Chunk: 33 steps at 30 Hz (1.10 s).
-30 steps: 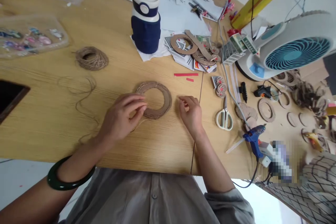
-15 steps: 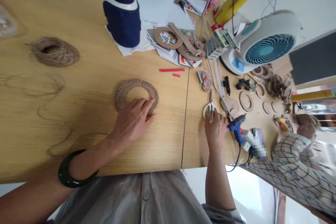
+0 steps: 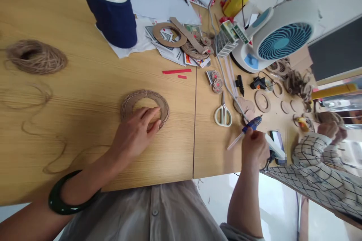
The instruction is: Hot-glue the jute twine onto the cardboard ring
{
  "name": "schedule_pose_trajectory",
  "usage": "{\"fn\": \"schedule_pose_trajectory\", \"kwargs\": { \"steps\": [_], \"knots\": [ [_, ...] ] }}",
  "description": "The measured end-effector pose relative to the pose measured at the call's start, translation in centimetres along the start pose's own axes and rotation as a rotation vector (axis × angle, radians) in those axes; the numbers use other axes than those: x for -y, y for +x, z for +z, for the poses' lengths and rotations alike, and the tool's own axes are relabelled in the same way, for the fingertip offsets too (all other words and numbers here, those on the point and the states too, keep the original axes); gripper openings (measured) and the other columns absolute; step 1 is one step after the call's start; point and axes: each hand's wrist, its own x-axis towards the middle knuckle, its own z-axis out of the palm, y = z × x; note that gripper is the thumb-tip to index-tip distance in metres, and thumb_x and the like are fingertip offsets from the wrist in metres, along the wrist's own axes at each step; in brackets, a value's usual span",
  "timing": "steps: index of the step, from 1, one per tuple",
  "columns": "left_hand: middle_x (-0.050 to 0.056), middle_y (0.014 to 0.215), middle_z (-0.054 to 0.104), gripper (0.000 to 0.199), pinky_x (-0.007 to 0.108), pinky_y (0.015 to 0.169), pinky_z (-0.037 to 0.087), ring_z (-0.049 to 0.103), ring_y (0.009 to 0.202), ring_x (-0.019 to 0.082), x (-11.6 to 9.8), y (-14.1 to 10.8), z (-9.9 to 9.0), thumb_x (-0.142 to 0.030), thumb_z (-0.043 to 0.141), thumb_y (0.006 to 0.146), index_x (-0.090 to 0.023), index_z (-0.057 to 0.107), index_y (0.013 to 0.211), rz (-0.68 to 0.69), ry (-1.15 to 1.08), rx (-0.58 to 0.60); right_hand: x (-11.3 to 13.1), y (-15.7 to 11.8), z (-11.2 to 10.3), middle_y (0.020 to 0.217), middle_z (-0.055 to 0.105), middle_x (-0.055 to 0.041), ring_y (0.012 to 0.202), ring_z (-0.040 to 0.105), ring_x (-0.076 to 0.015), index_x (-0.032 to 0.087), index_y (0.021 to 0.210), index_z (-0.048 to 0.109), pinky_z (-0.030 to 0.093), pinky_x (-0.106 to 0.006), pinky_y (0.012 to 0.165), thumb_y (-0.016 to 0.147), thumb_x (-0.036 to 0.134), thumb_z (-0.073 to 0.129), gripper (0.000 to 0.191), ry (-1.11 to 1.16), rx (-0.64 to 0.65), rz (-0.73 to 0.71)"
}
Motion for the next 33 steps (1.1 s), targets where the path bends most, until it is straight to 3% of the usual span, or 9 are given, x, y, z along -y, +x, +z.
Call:
{"fn": "schedule_pose_trajectory", "kwargs": {
  "steps": [3,8,13,19,21,23,26,29,33],
  "knots": [
    [0.006,0.117,0.068,0.031,0.033,0.085,0.052,0.066,0.103,0.023,0.6,-0.3,-1.2,-0.032,0.049,0.097,-0.023,0.059,0.125,-0.012,0.001,-0.042,-2.2,-0.3,0.6,0.099,0.067,-0.0203,0.093,0.059,-0.0355,0.013,0.104,0.068,0.046,-0.046,0.080,0.084,0.025,0.053,0.028,-0.026,-0.015,0.024],
    [0.006,0.111,0.069,0.026,0.035,0.085,0.052,0.066,0.100,0.023,0.6,-1.0,-1.5,-0.037,0.054,0.097,-0.021,0.061,0.116,0.004,0.007,-0.043,-3.4,-0.2,2.7,0.117,0.061,-0.0255,0.111,0.053,-0.0400,0.006,0.128,0.056,0.044,-0.052,0.094,0.080,0.021,0.056,0.050,-0.030,0.067,-0.132],
    [0.007,0.101,0.067,0.022,0.039,0.085,0.053,0.063,0.098,0.026,-0.8,-0.6,0.1,-0.039,0.066,0.089,-0.020,0.059,0.095,0.012,0.068,0.003,-3.9,1.0,4.1,0.112,0.059,-0.0218,0.107,0.055,-0.0375,0.011,0.113,0.064,0.047,-0.051,0.091,0.079,0.023,0.056,0.037,0.096,0.016,-0.109],
    [0.008,0.112,0.061,0.025,0.042,0.095,0.052,0.060,0.110,0.026,0.6,-1.8,-1.8,-0.037,0.063,0.091,-0.019,0.056,0.106,0.060,-0.001,0.045,-3.3,0.9,0.3,0.098,0.061,-0.0190,0.095,0.062,-0.0393,0.013,0.104,0.063,0.051,-0.057,0.081,0.080,0.026,0.057,0.029,0.209,-0.190,0.052],
    [0.006,0.115,0.060,0.022,0.042,0.101,0.050,0.058,0.113,0.025,1.7,-2.9,-2.9,-0.040,0.061,0.093,-0.022,0.057,0.106,0.051,0.018,0.048,-1.9,0.3,-1.9,0.085,0.063,-0.0107,0.074,0.064,-0.0305,0.018,0.100,0.064,0.055,-0.048,0.065,0.086,0.032,0.054,0.023,0.333,-0.212,0.105],
    [0.004,0.117,0.059,0.020,0.043,0.102,0.049,0.058,0.113,0.025,2.5,-4.0,-3.6,-0.043,0.060,0.093,-0.025,0.059,0.102,0.035,0.043,0.052,0.2,-0.5,-3.9,0.085,0.066,-0.0061,0.065,0.064,-0.0226,0.020,0.096,0.067,0.053,-0.038,0.056,0.085,0.034,0.062,0.019,0.758,-0.074,0.121],
    [0.003,0.113,0.062,0.017,0.039,0.094,0.052,0.061,0.106,0.023,2.9,-5.1,-3.7,-0.042,0.056,0.095,-0.025,0.061,0.095,0.019,0.052,0.070,4.0,-2.1,-5.4,0.087,0.071,-0.0056,0.057,0.063,-0.0148,0.017,0.085,0.069,0.046,-0.028,0.048,0.081,0.031,0.072,0.015,1.149,0.303,0.095],
    [0.002,0.105,0.064,0.019,0.033,0.082,0.053,0.065,0.095,0.019,2.6,-5.6,-3.5,-0.034,0.050,0.098,-0.023,0.063,0.090,0.022,0.028,0.072,7.4,-3.7,-5.0,0.087,0.073,-0.0066,0.053,0.061,-0.0118,0.016,0.082,0.070,0.046,-0.026,0.047,0.083,0.030,0.074,0.015,1.287,0.682,0.060],
    [0.001,0.100,0.065,0.014,0.029,0.083,0.052,0.065,0.092,0.015,1.9,-5.8,-4.0,-0.030,0.055,0.097,-0.023,0.066,0.091,0.064,-0.084,0.068,10.5,-5.3,-3.7,0.084,0.073,-0.0045,0.054,0.060,-0.0101,0.017,0.084,0.072,0.046,-0.023,0.047,0.086,0.029,0.072,0.013,1.364,0.946,-0.047]
  ]
}}
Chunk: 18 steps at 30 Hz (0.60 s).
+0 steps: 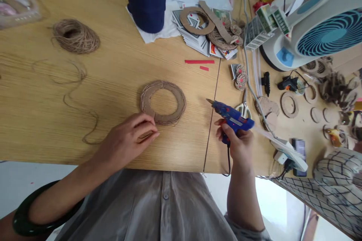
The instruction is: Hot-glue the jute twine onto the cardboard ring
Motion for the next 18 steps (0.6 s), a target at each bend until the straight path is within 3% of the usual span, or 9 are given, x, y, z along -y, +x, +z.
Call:
{"fn": "schedule_pose_trajectory", "kwargs": {
  "steps": [4,8,11,14,18],
  "knots": [
    [0.000,0.109,0.068,0.009,0.031,0.092,0.053,0.066,0.101,0.016,-1.0,0.2,-1.0,-0.026,0.059,0.095,-0.024,0.068,0.095,0.027,-0.166,-0.050,-0.3,0.8,1.9,0.073,0.070,-0.0015,0.054,0.059,-0.0102,0.017,0.083,0.073,0.047,-0.022,0.048,0.087,0.029,0.071,0.013,0.050,0.096,0.037],
    [-0.002,0.110,0.071,0.009,0.031,0.090,0.056,0.068,0.101,0.015,-1.0,0.6,-1.4,-0.024,0.058,0.095,-0.024,0.068,0.094,-0.069,-0.324,-0.122,-0.4,1.2,2.9,0.082,0.073,-0.0026,0.053,0.059,-0.0096,0.018,0.082,0.073,0.046,-0.022,0.045,0.086,0.029,0.071,0.011,0.150,0.117,0.061],
    [0.000,0.105,0.070,0.009,0.037,0.090,0.056,0.067,0.101,0.019,0.5,0.5,-1.1,-0.026,0.060,0.093,-0.023,0.067,0.092,-0.132,-0.042,-0.271,-0.7,1.5,3.2,0.082,0.073,-0.0022,0.052,0.058,-0.0095,0.019,0.084,0.073,0.045,-0.021,0.043,0.085,0.030,0.072,0.011,0.200,0.115,0.086],
    [0.005,0.111,0.066,0.014,0.047,0.099,0.051,0.062,0.112,0.027,1.9,0.4,-1.1,-0.027,0.055,0.095,-0.019,0.067,0.096,-0.149,0.275,-0.247,-0.9,1.7,3.1,0.080,0.072,-0.0018,0.050,0.056,-0.0089,0.019,0.087,0.074,0.043,-0.021,0.042,0.085,0.031,0.072,0.013,0.208,0.100,0.117],
    [0.007,0.119,0.065,0.020,0.045,0.103,0.051,0.061,0.114,0.026,1.2,1.6,-0.9,-0.023,0.058,0.093,-0.020,0.064,0.112,-0.059,0.251,-0.306,-0.7,1.6,3.0,0.065,0.067,0.0003,0.048,0.055,-0.0098,0.018,0.086,0.073,0.043,-0.021,0.042,0.087,0.033,0.071,0.016,0.155,0.130,0.130]
  ]
}}
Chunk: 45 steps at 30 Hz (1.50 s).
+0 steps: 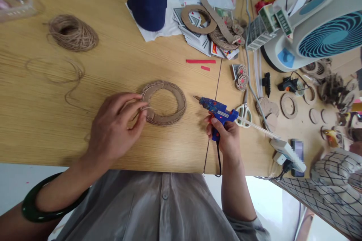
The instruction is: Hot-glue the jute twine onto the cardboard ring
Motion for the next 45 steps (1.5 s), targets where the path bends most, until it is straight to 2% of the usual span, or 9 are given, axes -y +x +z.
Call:
{"fn": "schedule_pose_trajectory", "kwargs": {
  "steps": [2,6,9,11,17,25,32,39,45],
  "knots": [
    [0.007,0.118,0.065,0.021,0.043,0.104,0.050,0.061,0.114,0.025,-1.4,1.0,0.7,-0.023,0.059,0.094,-0.020,0.063,0.114,0.057,-0.091,-0.002,0.3,-0.4,0.2,0.061,0.066,0.0004,0.046,0.055,-0.0102,0.017,0.084,0.072,0.044,-0.022,0.042,0.088,0.035,0.070,0.019,-0.052,-0.002,0.006],
    [0.007,0.111,0.068,0.016,0.040,0.096,0.053,0.063,0.107,0.024,-3.4,3.1,3.5,-0.028,0.060,0.094,-0.018,0.065,0.105,0.132,-0.188,0.140,1.1,-1.5,0.9,0.057,0.064,0.0012,0.044,0.053,-0.0094,0.016,0.081,0.070,0.044,-0.022,0.043,0.086,0.038,0.071,0.022,-0.216,-0.054,0.027],
    [0.008,0.103,0.069,0.010,0.042,0.093,0.053,0.063,0.101,0.025,-3.5,4.0,5.4,-0.025,0.062,0.093,-0.016,0.067,0.094,0.155,-0.168,0.204,1.3,-2.3,1.2,0.052,0.060,0.0028,0.043,0.053,-0.0092,0.015,0.082,0.070,0.043,-0.021,0.043,0.087,0.039,0.070,0.025,-0.296,-0.078,0.051],
    [0.007,0.100,0.069,0.008,0.041,0.092,0.052,0.063,0.099,0.025,-3.2,4.1,6.0,-0.022,0.061,0.093,-0.017,0.066,0.089,0.149,-0.176,0.220,1.3,-2.8,1.3,0.052,0.060,0.0025,0.043,0.053,-0.0093,0.015,0.082,0.070,0.043,-0.021,0.043,0.087,0.040,0.069,0.026,-0.313,-0.086,0.073],
    [0.006,0.103,0.069,0.010,0.036,0.088,0.053,0.065,0.096,0.021,-2.9,3.4,5.9,-0.016,0.057,0.092,-0.018,0.063,0.085,0.101,-0.308,0.155,1.0,-3.6,1.6,0.054,0.061,0.0015,0.044,0.052,-0.0094,0.014,0.086,0.071,0.044,-0.022,0.044,0.087,0.041,0.069,0.027,-0.360,-0.076,0.102],
    [0.005,0.109,0.069,0.007,0.028,0.087,0.055,0.068,0.100,0.016,-3.1,2.5,5.6,-0.013,0.059,0.090,-0.018,0.062,0.086,0.019,-0.436,0.134,0.4,-4.0,2.4,0.051,0.060,0.0018,0.041,0.051,-0.0092,0.014,0.084,0.071,0.043,-0.021,0.041,0.087,0.044,0.069,0.030,-0.412,-0.070,0.096],
    [0.004,0.107,0.069,0.006,0.027,0.086,0.055,0.068,0.098,0.015,-2.7,2.4,5.8,-0.015,0.060,0.089,-0.019,0.061,0.084,-0.042,-0.484,0.130,0.9,-4.0,2.8,0.049,0.056,0.0031,0.040,0.048,-0.0089,0.014,0.083,0.070,0.041,-0.021,0.042,0.088,0.048,0.065,0.035,-0.449,-0.100,0.120],
    [0.003,0.106,0.069,0.007,0.026,0.084,0.055,0.068,0.097,0.014,-2.7,2.4,5.7,-0.017,0.058,0.089,-0.020,0.060,0.084,-0.062,-0.495,0.144,0.7,-3.2,3.2,0.050,0.054,0.0039,0.041,0.047,-0.0094,0.015,0.083,0.068,0.039,-0.022,0.043,0.090,0.049,0.063,0.035,-0.554,-0.083,0.078],
    [0.003,0.104,0.068,0.008,0.025,0.082,0.055,0.068,0.094,0.014,-2.7,2.5,5.8,-0.014,0.057,0.088,-0.019,0.059,0.082,-0.066,-0.523,0.134,0.6,-3.8,3.5,0.051,0.055,0.0027,0.045,0.051,-0.0130,0.017,0.085,0.066,0.042,-0.025,0.046,0.093,0.047,0.058,0.032,-0.740,-0.095,0.023]
  ]
}}
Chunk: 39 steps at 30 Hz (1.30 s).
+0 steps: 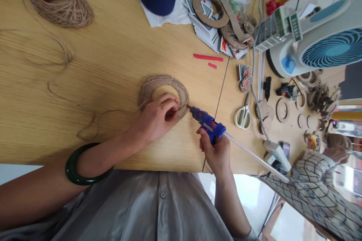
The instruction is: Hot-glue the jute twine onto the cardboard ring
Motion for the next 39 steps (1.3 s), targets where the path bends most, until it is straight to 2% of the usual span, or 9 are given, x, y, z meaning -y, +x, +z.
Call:
{"fn": "schedule_pose_trajectory", "kwargs": {
  "steps": [12,16,23,32,39],
  "knots": [
    [0.004,0.107,0.066,0.008,0.028,0.083,0.055,0.067,0.097,0.016,0.0,-0.1,0.1,-0.014,0.058,0.087,-0.020,0.056,0.081,0.045,0.012,0.030,-0.1,0.1,0.4,0.060,0.062,-0.0030,0.060,0.063,-0.0212,0.019,0.089,0.064,0.046,-0.029,0.052,0.095,0.046,0.052,0.031,-0.180,-0.044,-0.119],
    [0.005,0.110,0.063,0.012,0.030,0.086,0.054,0.065,0.102,0.018,0.0,-0.4,0.3,-0.018,0.065,0.084,-0.020,0.053,0.082,0.041,0.026,0.065,0.0,-0.1,0.5,0.058,0.061,-0.0030,0.059,0.064,-0.0217,0.019,0.086,0.062,0.045,-0.029,0.051,0.096,0.050,0.050,0.034,-0.180,-0.042,-0.104],
    [0.004,0.112,0.062,0.013,0.032,0.088,0.054,0.064,0.107,0.019,0.5,-0.5,0.5,-0.015,0.063,0.083,-0.021,0.051,0.083,0.039,0.002,0.084,0.1,-1.5,0.3,0.052,0.058,-0.0019,0.050,0.061,-0.0207,0.021,0.079,0.060,0.042,-0.029,0.048,0.096,0.051,0.050,0.036,-0.232,-0.027,-0.089],
    [0.005,0.113,0.063,0.013,0.032,0.089,0.054,0.065,0.107,0.019,0.4,-0.4,0.2,-0.016,0.062,0.085,-0.021,0.051,0.082,0.028,0.001,0.102,0.3,-1.6,0.6,0.052,0.059,-0.0028,0.050,0.061,-0.0213,0.019,0.085,0.062,0.042,-0.029,0.046,0.098,0.051,0.046,0.039,-0.276,-0.043,-0.090],
    [0.006,0.115,0.062,0.012,0.034,0.089,0.055,0.065,0.105,0.019,0.6,-0.5,0.4,-0.017,0.063,0.085,-0.021,0.052,0.083,0.036,-0.025,0.088,0.4,-2.2,0.7,0.058,0.062,-0.0032,0.050,0.061,-0.0204,0.019,0.089,0.062,0.044,-0.029,0.048,0.097,0.050,0.048,0.034,-0.313,-0.074,-0.170]
  ]
}}
